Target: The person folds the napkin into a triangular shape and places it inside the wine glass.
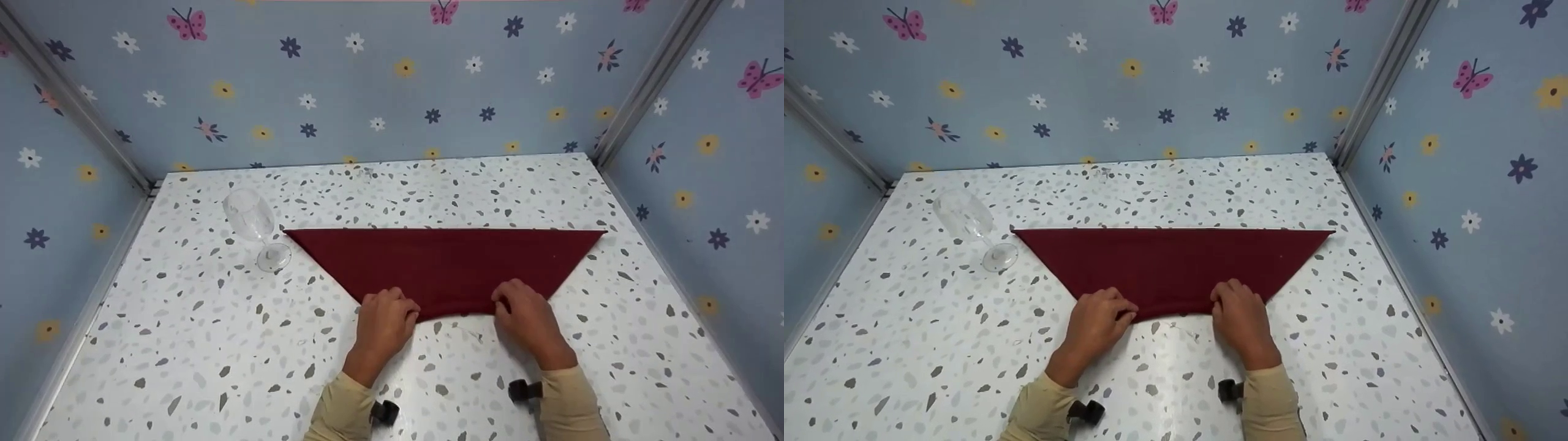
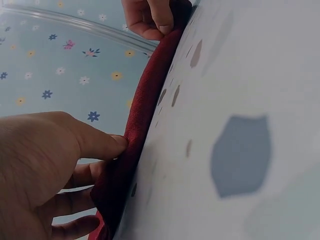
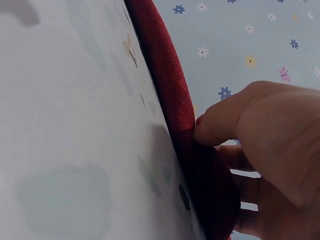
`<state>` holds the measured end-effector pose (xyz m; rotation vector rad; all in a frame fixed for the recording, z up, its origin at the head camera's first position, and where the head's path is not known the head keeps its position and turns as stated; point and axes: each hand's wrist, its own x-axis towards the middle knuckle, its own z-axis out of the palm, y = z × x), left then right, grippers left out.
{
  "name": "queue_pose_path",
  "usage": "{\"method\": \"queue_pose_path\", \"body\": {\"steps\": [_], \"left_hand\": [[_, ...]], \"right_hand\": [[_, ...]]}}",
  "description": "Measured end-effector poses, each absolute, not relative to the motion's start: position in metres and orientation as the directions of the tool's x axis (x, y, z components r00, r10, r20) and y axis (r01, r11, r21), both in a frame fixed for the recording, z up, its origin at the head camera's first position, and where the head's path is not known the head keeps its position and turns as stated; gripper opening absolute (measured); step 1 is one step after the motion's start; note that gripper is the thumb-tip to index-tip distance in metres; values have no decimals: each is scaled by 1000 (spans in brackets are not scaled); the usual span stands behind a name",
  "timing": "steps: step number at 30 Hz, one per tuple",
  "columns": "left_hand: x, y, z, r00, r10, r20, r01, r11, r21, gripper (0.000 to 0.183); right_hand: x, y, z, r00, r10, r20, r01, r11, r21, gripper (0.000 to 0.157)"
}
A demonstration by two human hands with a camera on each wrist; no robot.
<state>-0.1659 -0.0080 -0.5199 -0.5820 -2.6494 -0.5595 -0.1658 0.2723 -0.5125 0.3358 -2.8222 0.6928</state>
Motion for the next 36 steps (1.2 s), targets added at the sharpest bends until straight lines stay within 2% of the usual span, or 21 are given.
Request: {"method": "queue_pose_path", "body": {"steps": [6, 10, 14, 24, 36], "left_hand": [[-167, -10, -517, -854, 368, 368, 484, 822, 299, 12], [-168, -13, -516, -872, 379, 310, 473, 816, 333, 18], [-169, -14, -517, -875, 369, 313, 467, 814, 346, 17], [-167, -10, -525, -860, 329, 390, 467, 815, 344, 10], [-166, -13, -520, -873, 332, 357, 455, 817, 353, 9]], "right_hand": [[-164, 275, -510, -958, -191, 215, -266, 875, -404, 10], [-162, 277, -507, -960, -220, 172, -273, 872, -407, 20], [-163, 279, -507, -953, -250, 169, -298, 874, -385, 28], [-166, 276, -508, -933, -271, 237, -342, 873, -348, 14], [-165, 278, -508, -952, -239, 193, -298, 866, -401, 21]]}}
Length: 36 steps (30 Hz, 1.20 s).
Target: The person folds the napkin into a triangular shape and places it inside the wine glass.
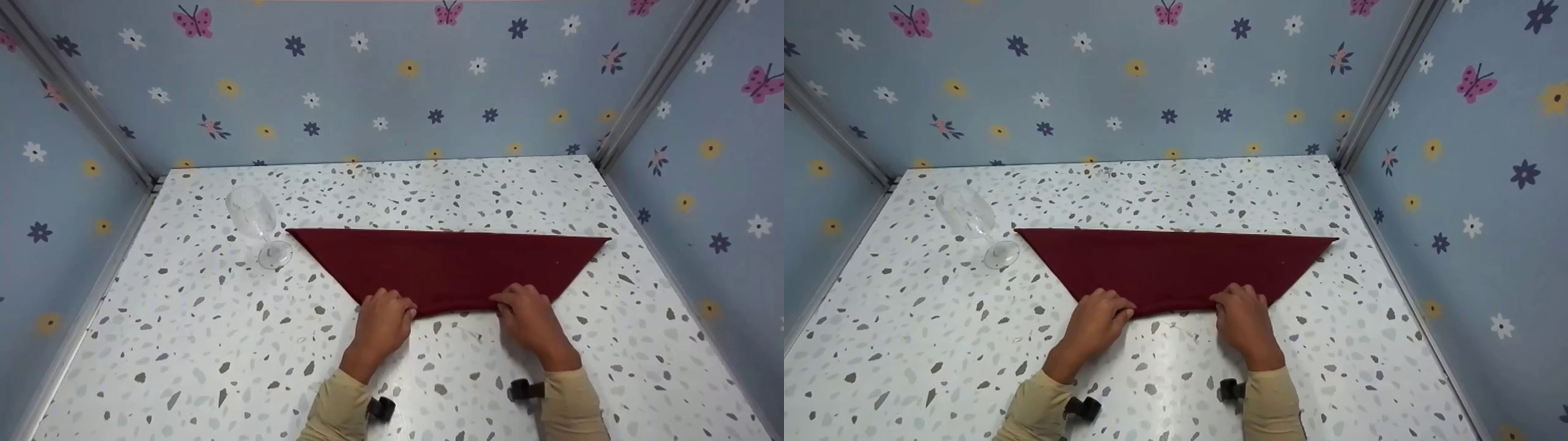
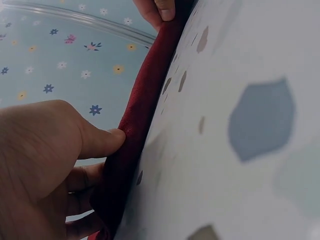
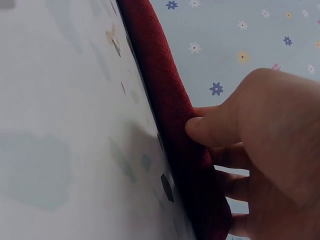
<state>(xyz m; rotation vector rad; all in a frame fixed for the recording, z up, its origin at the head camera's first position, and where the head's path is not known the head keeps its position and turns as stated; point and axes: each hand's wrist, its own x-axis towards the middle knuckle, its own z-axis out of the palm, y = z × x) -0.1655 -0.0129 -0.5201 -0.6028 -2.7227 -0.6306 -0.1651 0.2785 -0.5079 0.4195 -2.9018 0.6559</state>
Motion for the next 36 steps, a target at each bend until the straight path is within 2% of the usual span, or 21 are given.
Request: {"method": "queue_pose_path", "body": {"steps": [4, 8, 13, 21, 31, 36], "left_hand": [[-165, -12, -520, -890, 310, 335, 427, 825, 371, 7], [-164, -12, -519, -902, 268, 337, 394, 832, 390, 7], [-164, -12, -519, -894, 255, 368, 394, 839, 376, 7], [-164, -12, -519, -895, 256, 366, 387, 853, 350, 5], [-161, -18, -516, -893, 331, 306, 424, 846, 322, 16], [-162, -20, -516, -877, 356, 324, 450, 845, 290, 16]], "right_hand": [[-164, 278, -506, -972, -192, 138, -234, 866, -442, 20], [-164, 278, -506, -987, -134, 93, -162, 858, -488, 10], [-164, 277, -508, -981, -131, 140, -183, 859, -478, 4], [-165, 278, -511, -967, -139, 212, -220, 877, -427, 8], [-162, 283, -509, -973, -182, 143, -226, 877, -425, 24], [-165, 281, -508, -967, -188, 173, -244, 882, -404, 18]]}}
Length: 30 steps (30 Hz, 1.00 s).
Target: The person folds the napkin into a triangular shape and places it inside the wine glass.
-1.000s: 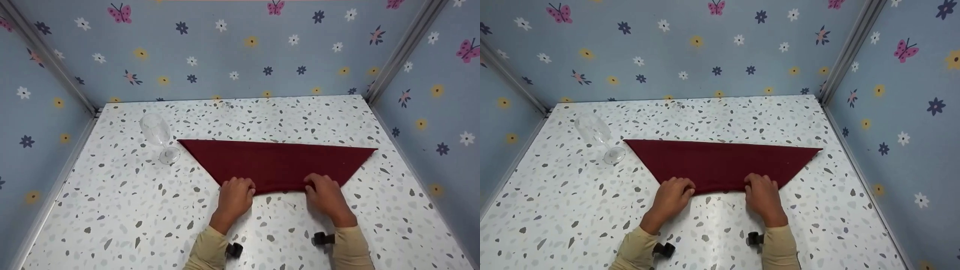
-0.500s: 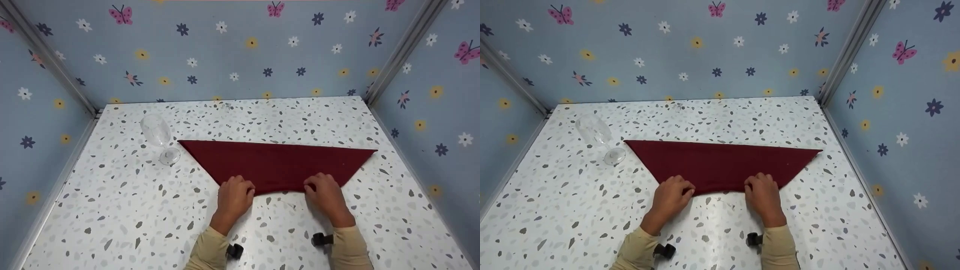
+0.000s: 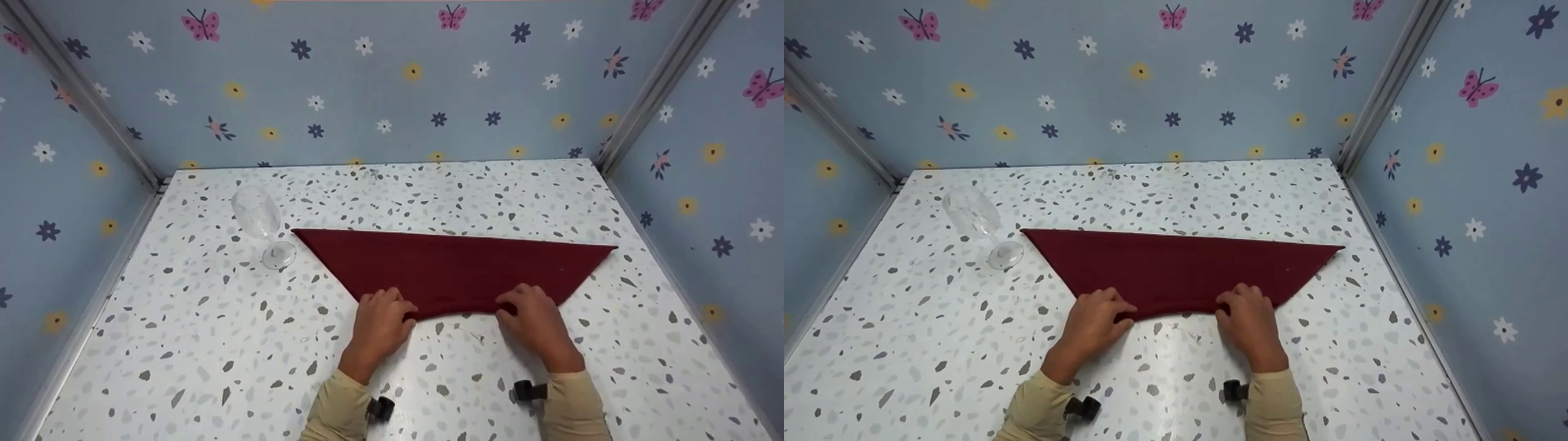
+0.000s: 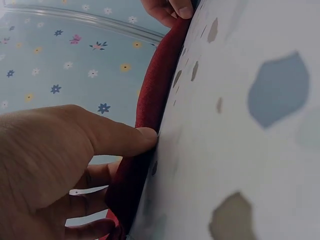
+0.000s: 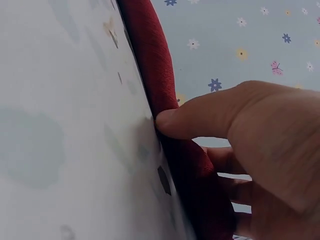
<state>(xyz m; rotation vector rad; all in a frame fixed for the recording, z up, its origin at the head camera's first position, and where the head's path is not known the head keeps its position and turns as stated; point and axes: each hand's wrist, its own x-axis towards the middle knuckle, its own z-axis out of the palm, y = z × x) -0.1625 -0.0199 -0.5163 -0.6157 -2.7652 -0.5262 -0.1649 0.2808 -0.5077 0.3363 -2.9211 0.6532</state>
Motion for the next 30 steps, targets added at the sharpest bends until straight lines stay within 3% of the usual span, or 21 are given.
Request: {"method": "queue_pose_path", "body": {"steps": [6, 17, 22, 30], "left_hand": [[-162, -19, -519, -875, 342, 344, 451, 835, 316, 12], [-164, -20, -518, -889, 283, 361, 424, 808, 409, 6], [-164, -20, -516, -897, 266, 353, 397, 835, 380, 5], [-162, -19, -514, -903, 276, 329, 380, 870, 313, 6]], "right_hand": [[-165, 278, -509, -961, -197, 192, -260, 878, -402, 11], [-165, 280, -507, -969, -171, 176, -234, 856, -460, 13], [-167, 278, -506, -976, -139, 166, -203, 856, -476, 5], [-165, 277, -508, -968, -153, 201, -225, 883, -413, 7]]}}
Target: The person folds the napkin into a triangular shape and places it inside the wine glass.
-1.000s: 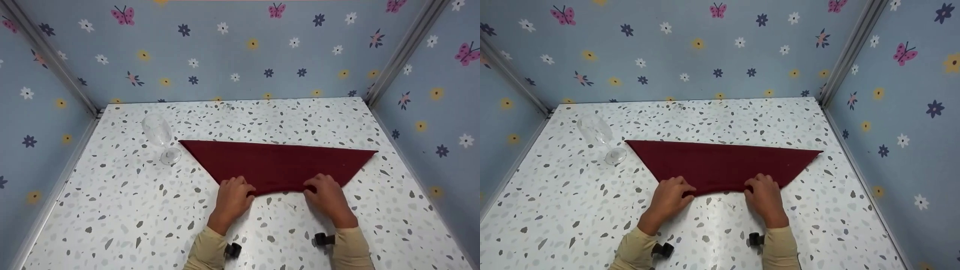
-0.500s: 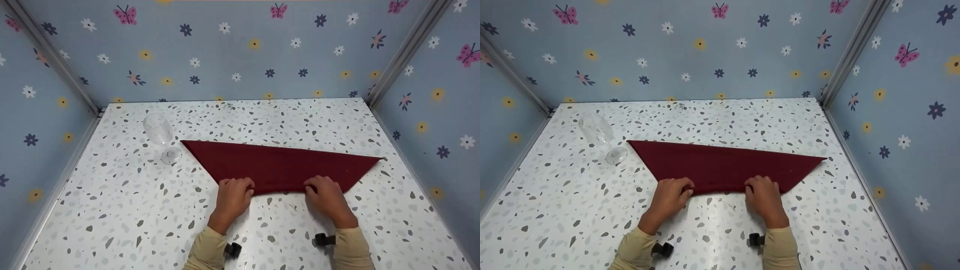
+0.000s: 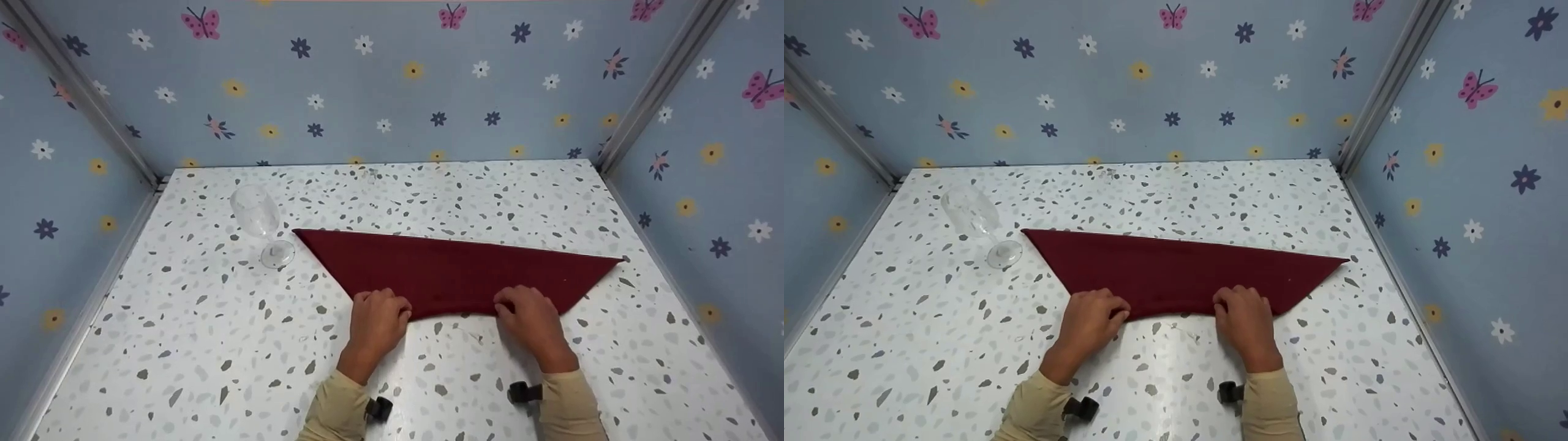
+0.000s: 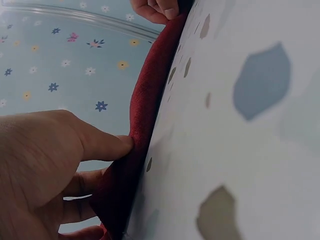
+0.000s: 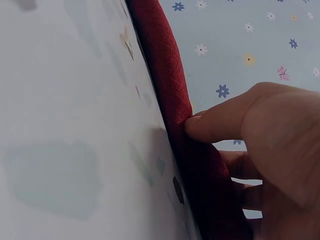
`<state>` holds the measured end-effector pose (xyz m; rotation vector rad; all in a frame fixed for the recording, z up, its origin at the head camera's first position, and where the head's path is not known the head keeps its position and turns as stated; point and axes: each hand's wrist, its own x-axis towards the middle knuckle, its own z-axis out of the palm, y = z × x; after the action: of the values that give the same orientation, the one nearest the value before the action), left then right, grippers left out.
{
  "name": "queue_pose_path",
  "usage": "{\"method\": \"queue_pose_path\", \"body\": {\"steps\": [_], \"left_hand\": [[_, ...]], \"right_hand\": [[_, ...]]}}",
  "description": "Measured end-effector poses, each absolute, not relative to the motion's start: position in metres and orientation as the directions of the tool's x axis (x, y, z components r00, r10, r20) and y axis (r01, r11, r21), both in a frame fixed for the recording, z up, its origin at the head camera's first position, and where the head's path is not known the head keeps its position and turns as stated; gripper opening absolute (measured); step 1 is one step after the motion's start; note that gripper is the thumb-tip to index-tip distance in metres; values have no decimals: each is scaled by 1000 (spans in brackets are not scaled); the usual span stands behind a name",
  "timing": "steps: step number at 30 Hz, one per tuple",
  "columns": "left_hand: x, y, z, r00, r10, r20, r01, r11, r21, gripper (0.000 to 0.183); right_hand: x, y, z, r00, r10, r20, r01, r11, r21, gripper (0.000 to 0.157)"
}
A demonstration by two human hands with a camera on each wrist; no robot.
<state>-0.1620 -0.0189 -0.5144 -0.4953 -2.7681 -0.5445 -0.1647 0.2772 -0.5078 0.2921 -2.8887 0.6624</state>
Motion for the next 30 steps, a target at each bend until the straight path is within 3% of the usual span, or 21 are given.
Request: {"method": "queue_pose_path", "body": {"steps": [11, 19, 30], "left_hand": [[-159, -19, -515, -909, 282, 305, 373, 879, 298, 12], [-157, -16, -515, -894, 275, 354, 375, 892, 254, 8], [-160, -18, -515, -891, 261, 372, 367, 896, 249, 10]], "right_hand": [[-163, 277, -506, -967, -185, 177, -241, 887, -393, 25], [-164, 275, -508, -956, -209, 206, -277, 872, -403, 14], [-165, 277, -509, -949, -224, 220, -294, 880, -372, 12]]}}
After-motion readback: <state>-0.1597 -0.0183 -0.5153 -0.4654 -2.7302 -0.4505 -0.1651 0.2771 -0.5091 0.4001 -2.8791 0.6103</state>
